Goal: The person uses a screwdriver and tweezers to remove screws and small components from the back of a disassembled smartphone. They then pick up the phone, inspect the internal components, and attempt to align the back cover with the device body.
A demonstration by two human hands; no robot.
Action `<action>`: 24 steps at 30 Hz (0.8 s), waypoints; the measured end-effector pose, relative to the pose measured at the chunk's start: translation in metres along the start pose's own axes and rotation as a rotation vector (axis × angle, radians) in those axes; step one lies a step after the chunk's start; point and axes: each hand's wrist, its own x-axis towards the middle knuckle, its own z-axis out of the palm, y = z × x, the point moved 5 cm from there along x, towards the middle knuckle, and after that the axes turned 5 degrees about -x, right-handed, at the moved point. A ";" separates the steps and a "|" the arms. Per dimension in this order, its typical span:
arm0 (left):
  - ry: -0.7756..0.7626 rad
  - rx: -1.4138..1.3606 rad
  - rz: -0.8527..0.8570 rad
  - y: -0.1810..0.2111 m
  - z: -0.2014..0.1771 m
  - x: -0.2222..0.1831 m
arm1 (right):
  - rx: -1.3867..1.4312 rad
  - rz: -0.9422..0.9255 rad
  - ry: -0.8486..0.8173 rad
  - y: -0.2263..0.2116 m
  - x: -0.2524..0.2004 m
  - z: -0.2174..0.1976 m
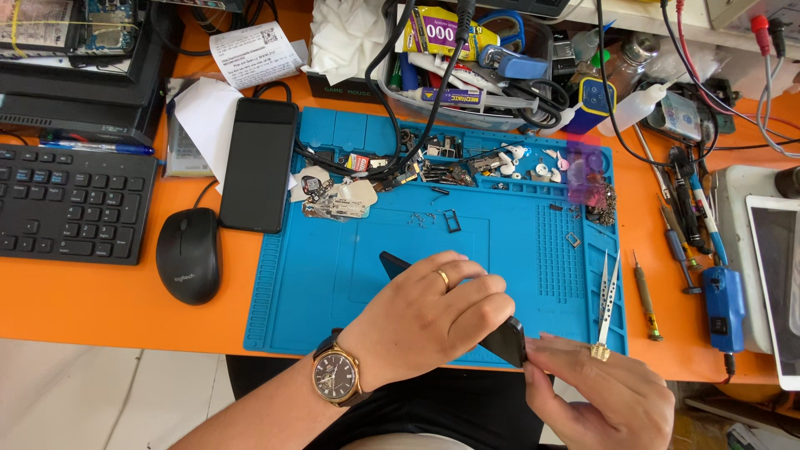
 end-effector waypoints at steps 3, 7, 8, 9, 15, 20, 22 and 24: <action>0.004 0.040 0.023 0.005 0.005 -0.001 | -0.060 -0.045 -0.036 0.002 0.000 -0.004; 0.032 0.080 0.036 0.012 0.009 -0.002 | -0.143 -0.062 -0.060 0.002 0.004 -0.010; 0.033 0.080 0.036 0.013 0.010 -0.003 | -0.126 -0.022 -0.098 0.000 0.009 -0.011; 0.032 0.079 0.040 0.014 0.011 -0.003 | -0.128 -0.021 -0.094 -0.004 0.012 -0.013; -0.002 0.100 0.041 0.013 0.003 -0.002 | -0.140 -0.055 -0.064 -0.006 0.025 -0.017; -0.158 0.044 -0.359 -0.024 -0.013 -0.019 | 0.099 -0.156 -0.227 0.030 0.027 -0.008; -0.157 -0.075 -0.437 -0.030 -0.016 -0.027 | 0.126 -0.166 -0.239 0.045 0.022 -0.003; -0.153 -0.196 -0.518 -0.028 -0.015 -0.034 | 0.153 -0.177 -0.255 0.056 0.015 0.001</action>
